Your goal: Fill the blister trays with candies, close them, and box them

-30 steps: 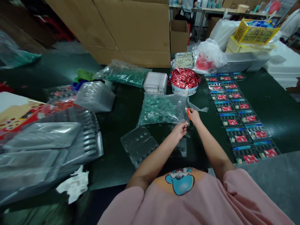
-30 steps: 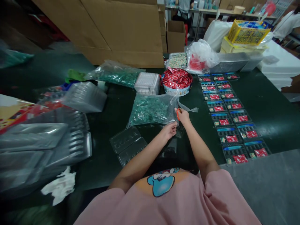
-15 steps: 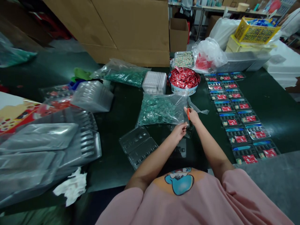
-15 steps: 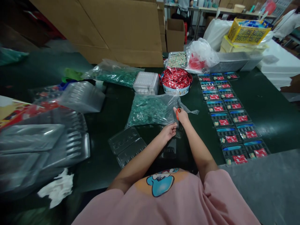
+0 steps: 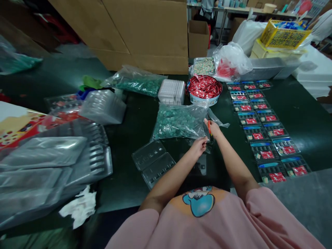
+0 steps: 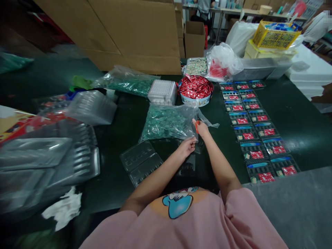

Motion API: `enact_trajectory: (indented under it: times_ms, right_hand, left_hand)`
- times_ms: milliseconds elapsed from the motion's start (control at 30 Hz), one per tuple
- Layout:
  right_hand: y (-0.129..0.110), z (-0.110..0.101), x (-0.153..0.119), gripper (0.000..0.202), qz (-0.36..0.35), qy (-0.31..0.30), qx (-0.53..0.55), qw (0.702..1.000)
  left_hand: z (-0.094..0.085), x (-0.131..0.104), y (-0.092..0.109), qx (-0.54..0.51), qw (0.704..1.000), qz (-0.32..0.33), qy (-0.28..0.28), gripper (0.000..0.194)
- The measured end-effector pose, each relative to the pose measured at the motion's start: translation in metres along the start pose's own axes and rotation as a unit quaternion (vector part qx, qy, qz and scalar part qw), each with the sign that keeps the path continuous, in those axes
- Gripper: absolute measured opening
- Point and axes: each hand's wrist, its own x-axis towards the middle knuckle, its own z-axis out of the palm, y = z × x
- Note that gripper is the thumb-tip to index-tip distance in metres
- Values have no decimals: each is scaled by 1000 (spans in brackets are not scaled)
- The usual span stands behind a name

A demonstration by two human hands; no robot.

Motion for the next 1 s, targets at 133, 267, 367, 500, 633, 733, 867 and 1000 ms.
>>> enact_trajectory:
  times_ms: [133, 267, 367, 500, 633, 733, 867, 1000]
  right_hand:
    - [-10, -2, 6, 62, 5, 5, -30, 1000]
    - [-11, -5, 6, 53, -19, 40, -34, 998]
    - [-6, -4, 6, 51, -37, 68, -27, 997]
    - [-5, 0, 12, 55, -31, 67, -13, 997]
    - [-13, 0, 23, 57, -8, 40, -26, 999]
    - [-13, -1, 25, 55, -20, 56, -18, 998]
    - [-2, 1, 21, 59, -39, 92, 39, 994]
    - [6, 2, 22, 62, -53, 88, 85, 991]
  left_hand:
    - [-1, 0, 0, 9, 1000, 8, -6, 32]
    - [0, -1, 1, 10, 1000, 16, -17, 33]
    - [0, -3, 1, 11, 1000, 13, -19, 35]
    - [0, -6, 2, 12, 1000, 11, -19, 34]
    - [2, -6, 3, 17, 1000, 14, -16, 32]
    - [3, -5, 1, 30, 999, 15, -10, 31]
    - [-7, -19, 13, 145, 989, -7, -8, 30]
    - [-9, -38, 74, 473, 850, -22, -232, 23]
